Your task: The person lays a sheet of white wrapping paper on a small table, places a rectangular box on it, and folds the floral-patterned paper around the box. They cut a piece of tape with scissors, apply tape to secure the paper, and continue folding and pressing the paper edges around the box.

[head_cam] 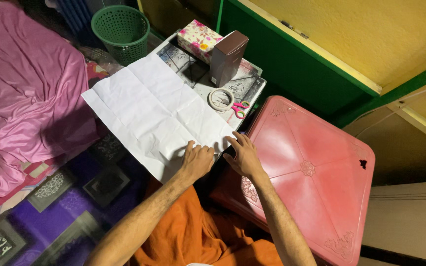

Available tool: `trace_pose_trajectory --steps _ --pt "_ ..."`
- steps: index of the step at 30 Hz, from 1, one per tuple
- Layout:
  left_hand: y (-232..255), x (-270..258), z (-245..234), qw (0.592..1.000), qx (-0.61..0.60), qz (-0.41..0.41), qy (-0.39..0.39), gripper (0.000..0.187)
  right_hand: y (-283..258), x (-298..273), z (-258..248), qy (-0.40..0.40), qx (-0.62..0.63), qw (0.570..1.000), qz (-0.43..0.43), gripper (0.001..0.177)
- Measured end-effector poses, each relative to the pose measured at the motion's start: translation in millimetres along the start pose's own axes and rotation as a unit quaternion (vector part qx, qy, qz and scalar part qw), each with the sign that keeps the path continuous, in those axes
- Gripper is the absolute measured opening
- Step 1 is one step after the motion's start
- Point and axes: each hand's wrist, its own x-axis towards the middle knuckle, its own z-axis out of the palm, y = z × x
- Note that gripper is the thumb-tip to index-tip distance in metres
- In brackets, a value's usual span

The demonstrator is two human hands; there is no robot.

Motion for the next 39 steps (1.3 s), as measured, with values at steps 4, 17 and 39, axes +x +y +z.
trace_pose_trajectory --steps 4,17,39 --pt "-5 1 -24 0.999 -0.021 -0.009 0.041 0.007 -10 7 -4 0.008 0.005 1.000 -0.014 0.064" --pt "8 23 -118 0.985 -0.030 0.020 0.166 0.005 -42 36 -36 0.222 -0.014 0.969 -0.108 0.022" --pt "98 72 -134 0.971 -0.137 0.080 0.181 0.019 -13 -5 -135 0.302 0.129 0.945 -0.001 0.024"
